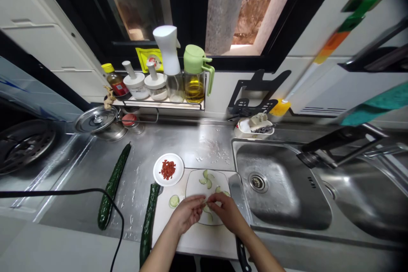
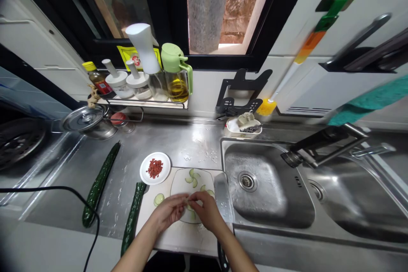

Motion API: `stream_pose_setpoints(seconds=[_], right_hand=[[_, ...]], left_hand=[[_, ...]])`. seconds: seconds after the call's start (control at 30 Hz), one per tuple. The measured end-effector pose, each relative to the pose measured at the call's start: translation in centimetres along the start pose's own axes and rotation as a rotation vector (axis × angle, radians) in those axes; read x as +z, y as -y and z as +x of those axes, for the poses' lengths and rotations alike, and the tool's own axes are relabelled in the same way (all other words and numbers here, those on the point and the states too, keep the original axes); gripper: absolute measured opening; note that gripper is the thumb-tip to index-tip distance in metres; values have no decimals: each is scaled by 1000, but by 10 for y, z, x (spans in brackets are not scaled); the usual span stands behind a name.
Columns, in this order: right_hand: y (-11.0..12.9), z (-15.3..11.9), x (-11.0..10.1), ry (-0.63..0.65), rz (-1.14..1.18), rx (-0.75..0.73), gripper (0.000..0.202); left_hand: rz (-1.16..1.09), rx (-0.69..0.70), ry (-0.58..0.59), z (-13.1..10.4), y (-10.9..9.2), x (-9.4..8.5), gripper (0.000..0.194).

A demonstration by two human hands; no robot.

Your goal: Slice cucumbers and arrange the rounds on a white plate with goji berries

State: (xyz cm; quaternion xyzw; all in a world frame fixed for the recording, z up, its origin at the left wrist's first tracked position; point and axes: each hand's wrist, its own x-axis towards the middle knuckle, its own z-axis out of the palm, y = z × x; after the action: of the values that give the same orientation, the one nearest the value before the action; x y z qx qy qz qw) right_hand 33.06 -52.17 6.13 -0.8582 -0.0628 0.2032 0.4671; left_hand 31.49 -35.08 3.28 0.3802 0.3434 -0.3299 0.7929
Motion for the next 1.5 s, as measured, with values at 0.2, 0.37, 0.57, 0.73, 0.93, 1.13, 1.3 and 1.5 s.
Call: stream_pose_setpoints(seconds=[0.2,0.37,0.57,0.73,0.93,1.13,1.3,1.5], right_hand=[[-9,7,3,49,-129,18,17],[-13,9,10,52,-331,65,16],[-12,9,14,51,-541,64,13],[-14,8,16,61,-616,38,13],[-18,8,20,70,-668,13,14],[-23,6,25,59,-723,-37,16],[-26,5,29,41,-772,-80,15],[-29,3,30,10,-810,-116,15]], left_hand=[[272,277,-128,4,9,-8,40],[703,504,-236,3,25,-14,14],[1089,543,-314,-7,39,-10,8],[1179,520,-336,-11,39,-3,11],[1234,489,-347,-8,38,-2,12],[1333,421,-357,-5,38,-1,13],[1401,377,-385,-6,37,3,14],[1430,399,-389,-11,34,6,23]])
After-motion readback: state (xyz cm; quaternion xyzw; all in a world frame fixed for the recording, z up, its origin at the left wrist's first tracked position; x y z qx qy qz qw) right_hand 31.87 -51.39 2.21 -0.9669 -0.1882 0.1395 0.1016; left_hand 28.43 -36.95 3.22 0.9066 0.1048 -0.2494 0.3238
